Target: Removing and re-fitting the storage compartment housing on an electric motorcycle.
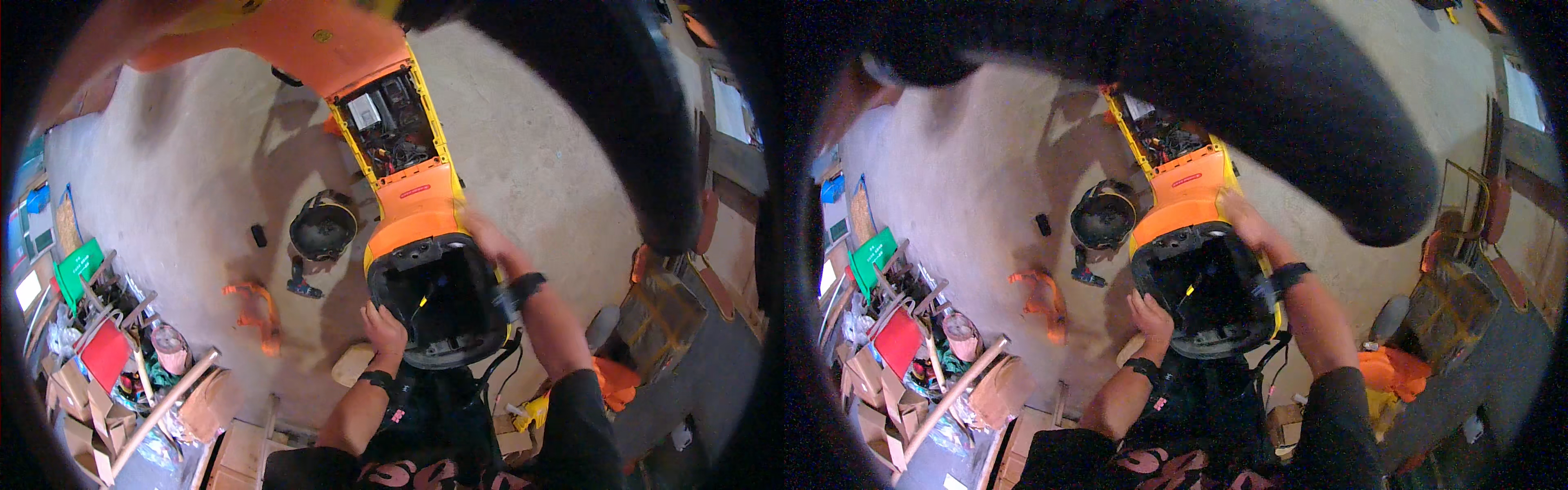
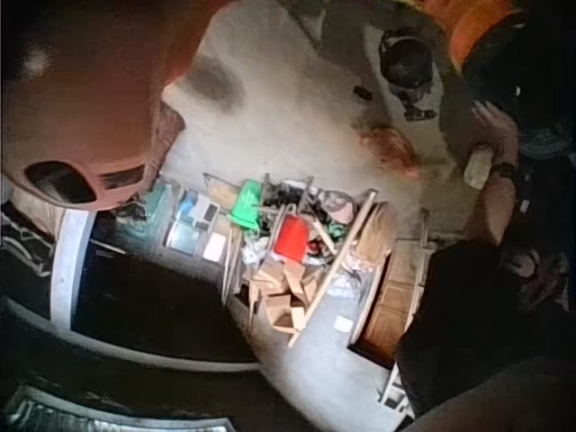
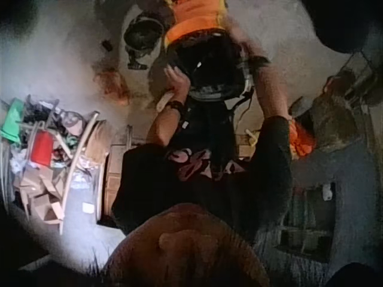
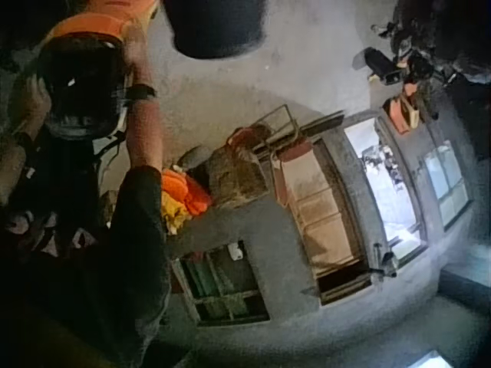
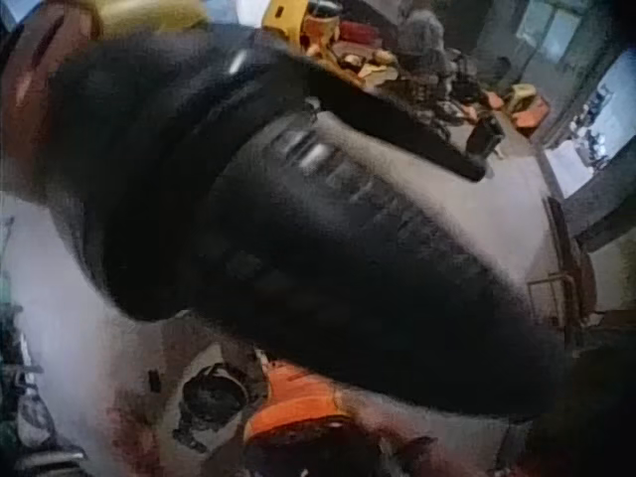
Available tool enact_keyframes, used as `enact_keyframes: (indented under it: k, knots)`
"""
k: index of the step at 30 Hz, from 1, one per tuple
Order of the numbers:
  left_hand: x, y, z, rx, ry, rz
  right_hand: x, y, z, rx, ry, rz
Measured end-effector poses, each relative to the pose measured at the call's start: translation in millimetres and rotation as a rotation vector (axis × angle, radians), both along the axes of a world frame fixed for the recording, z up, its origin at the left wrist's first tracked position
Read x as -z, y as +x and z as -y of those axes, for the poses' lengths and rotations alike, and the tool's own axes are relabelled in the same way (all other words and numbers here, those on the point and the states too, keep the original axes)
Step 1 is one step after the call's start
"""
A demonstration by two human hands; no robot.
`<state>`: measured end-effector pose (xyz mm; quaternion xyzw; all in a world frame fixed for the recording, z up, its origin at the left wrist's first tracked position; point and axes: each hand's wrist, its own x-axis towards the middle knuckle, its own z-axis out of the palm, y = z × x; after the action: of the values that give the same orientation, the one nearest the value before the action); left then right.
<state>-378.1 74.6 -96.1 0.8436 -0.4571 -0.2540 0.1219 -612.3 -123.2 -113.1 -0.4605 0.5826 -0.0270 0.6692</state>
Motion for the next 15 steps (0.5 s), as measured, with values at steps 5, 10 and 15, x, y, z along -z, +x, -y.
enact_keyframes:
  k: [5,10,15]
  knots:
    - [2.1,4.3,-9.8,0.04,-0.017,0.038,11.1,15.9,3.7,0.177,-0.033,0.183]
    - [-1.0,7.0,-0.8,0.026,-0.049,-0.039,-5.5,15.7,2.4,0.317,0.108,0.171]
    - [-6.5,20.1,5.2,-0.053,-0.085,-0.281,-52.2,47.3,-12.6,-0.157,-0.543,-0.311]
